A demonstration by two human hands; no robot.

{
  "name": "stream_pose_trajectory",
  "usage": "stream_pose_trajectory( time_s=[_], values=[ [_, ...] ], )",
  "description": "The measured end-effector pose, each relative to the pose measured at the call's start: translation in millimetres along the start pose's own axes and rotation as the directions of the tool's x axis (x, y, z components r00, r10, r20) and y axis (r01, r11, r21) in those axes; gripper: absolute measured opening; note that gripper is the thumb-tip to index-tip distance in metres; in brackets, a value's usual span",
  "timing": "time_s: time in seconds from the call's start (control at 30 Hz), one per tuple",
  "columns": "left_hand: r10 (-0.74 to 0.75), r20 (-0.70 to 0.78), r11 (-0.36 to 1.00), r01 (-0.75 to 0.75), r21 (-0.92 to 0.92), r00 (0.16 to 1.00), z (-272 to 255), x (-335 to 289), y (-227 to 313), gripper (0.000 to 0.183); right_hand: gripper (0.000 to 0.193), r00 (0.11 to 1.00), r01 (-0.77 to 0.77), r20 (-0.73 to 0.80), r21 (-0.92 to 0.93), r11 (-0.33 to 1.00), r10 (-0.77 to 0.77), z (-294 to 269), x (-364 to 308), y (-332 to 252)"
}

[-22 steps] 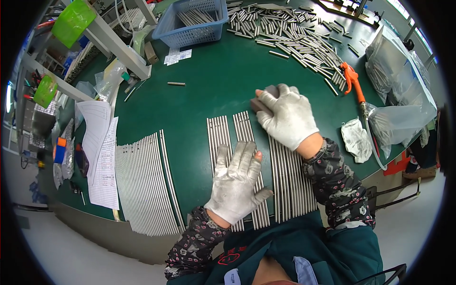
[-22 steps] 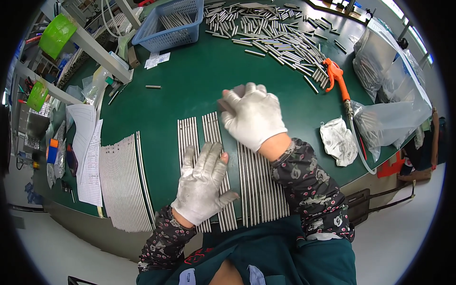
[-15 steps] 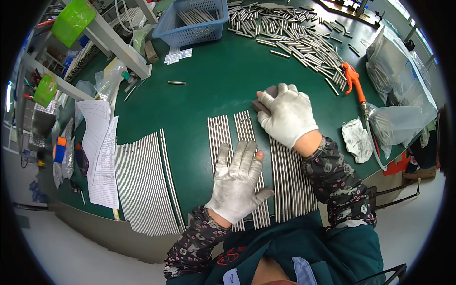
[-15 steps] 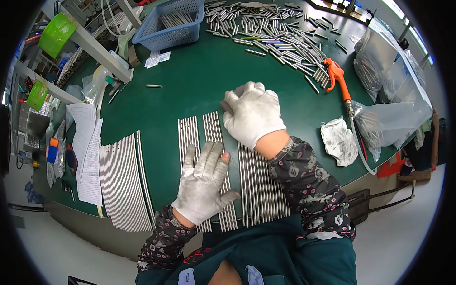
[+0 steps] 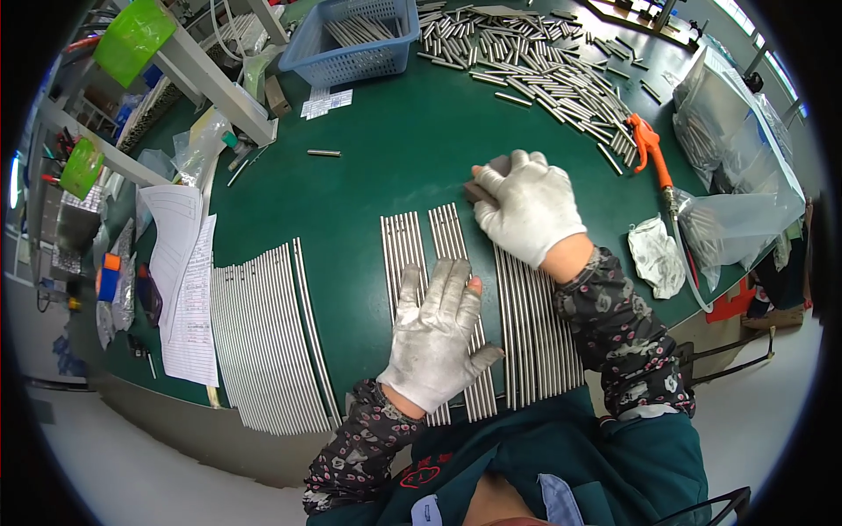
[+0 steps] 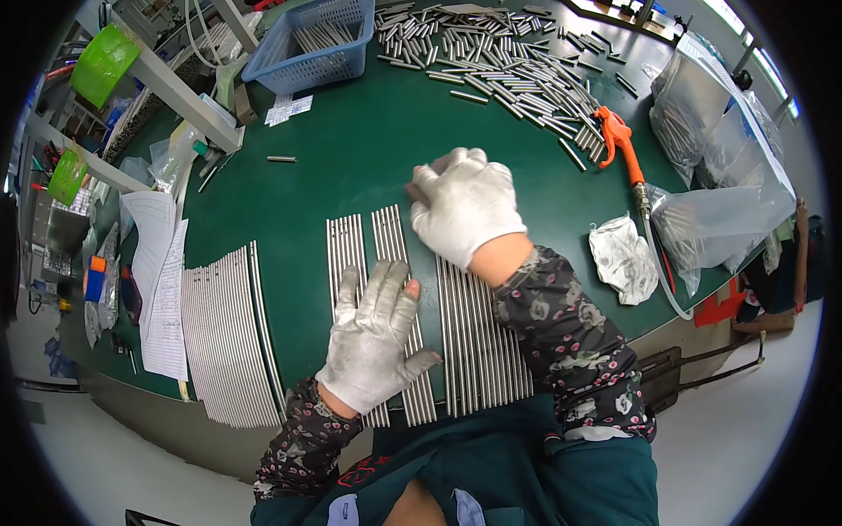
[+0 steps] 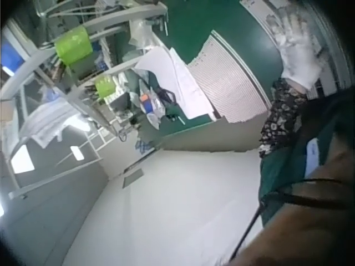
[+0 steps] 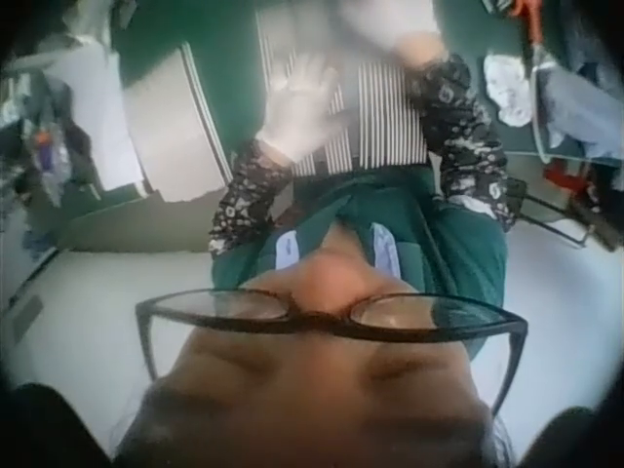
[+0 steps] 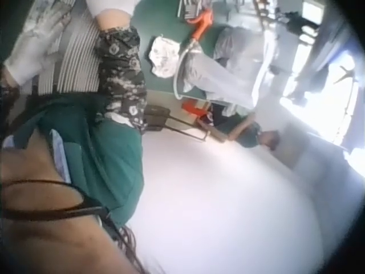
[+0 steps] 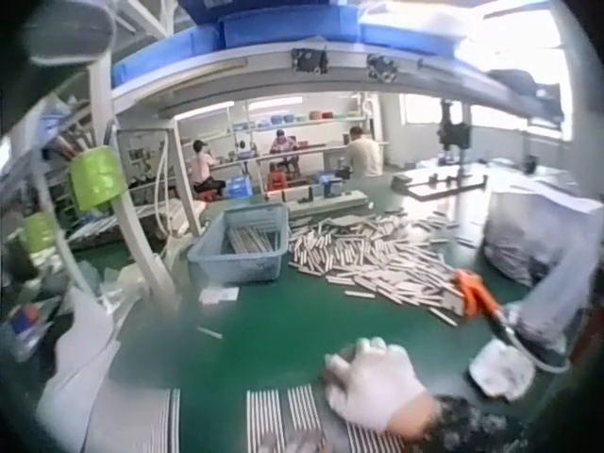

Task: Sanding a batch of small metal rods on a workbench using a sanding block after reviewing technical drawings.

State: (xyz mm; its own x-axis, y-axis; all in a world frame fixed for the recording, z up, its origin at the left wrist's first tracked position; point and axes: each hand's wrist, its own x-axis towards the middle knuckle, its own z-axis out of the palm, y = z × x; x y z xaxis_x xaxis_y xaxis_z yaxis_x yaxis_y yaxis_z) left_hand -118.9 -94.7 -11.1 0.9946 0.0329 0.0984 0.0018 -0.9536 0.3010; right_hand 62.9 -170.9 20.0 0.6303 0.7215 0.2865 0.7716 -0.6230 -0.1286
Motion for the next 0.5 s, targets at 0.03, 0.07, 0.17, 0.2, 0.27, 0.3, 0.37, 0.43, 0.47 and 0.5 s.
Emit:
stream_pose_trajectory(
  time_s=[0.03,0.07,0.17,0.2,0.27,0.3,0.37,0.43,0.47,0.5],
  values=[
    [0.005,0.005,1.000,-0.005,-0.001,1.000,0,1,0,0.091,0.035,0.999,0.011,-0.053,0.018,1.000,-0.010,-6,-3,5],
    [0.002,0.008,1.000,-0.002,0.007,1.000,-2,1,0,0.091,0.037,0.993,0.024,-0.120,0.051,0.998,-0.018,-10,-3,10],
    [-0.016,0.016,1.000,0.016,0.001,1.000,-2,-1,0,0.091,0.041,0.963,0.022,-0.270,0.065,0.998,-0.003,-18,-9,29],
    [-0.001,0.015,1.000,0.001,0.002,1.000,-1,2,1,0.091,0.041,0.961,-0.021,-0.272,0.068,0.997,0.039,-21,-14,42],
    [-0.001,0.013,1.000,0.001,0.007,1.000,-2,1,0,0.092,0.041,0.954,-0.084,-0.280,0.084,0.993,0.104,-19,-23,60],
    [0.003,0.014,1.000,-0.003,0.006,1.000,-2,1,0,0.092,0.042,0.954,-0.116,-0.269,0.082,0.990,0.134,-14,-28,71],
    [0.007,0.013,1.000,-0.007,0.017,1.000,-3,-2,0,0.096,0.041,0.943,-0.131,-0.295,0.099,0.986,0.155,-6,-36,78],
    [0.046,-0.019,0.999,-0.046,0.005,0.999,-8,-2,4,0.100,0.041,0.941,-0.142,-0.294,0.109,0.984,0.168,2,-41,82],
    [0.060,0.003,0.998,-0.060,0.019,0.998,-14,0,10,0.104,0.042,0.939,-0.150,-0.294,0.119,0.982,0.179,4,-42,84],
    [0.064,0.007,0.998,-0.064,0.020,0.998,-20,4,15,0.104,0.042,0.938,-0.155,-0.294,0.120,0.981,0.184,2,-42,83]
  ],
)
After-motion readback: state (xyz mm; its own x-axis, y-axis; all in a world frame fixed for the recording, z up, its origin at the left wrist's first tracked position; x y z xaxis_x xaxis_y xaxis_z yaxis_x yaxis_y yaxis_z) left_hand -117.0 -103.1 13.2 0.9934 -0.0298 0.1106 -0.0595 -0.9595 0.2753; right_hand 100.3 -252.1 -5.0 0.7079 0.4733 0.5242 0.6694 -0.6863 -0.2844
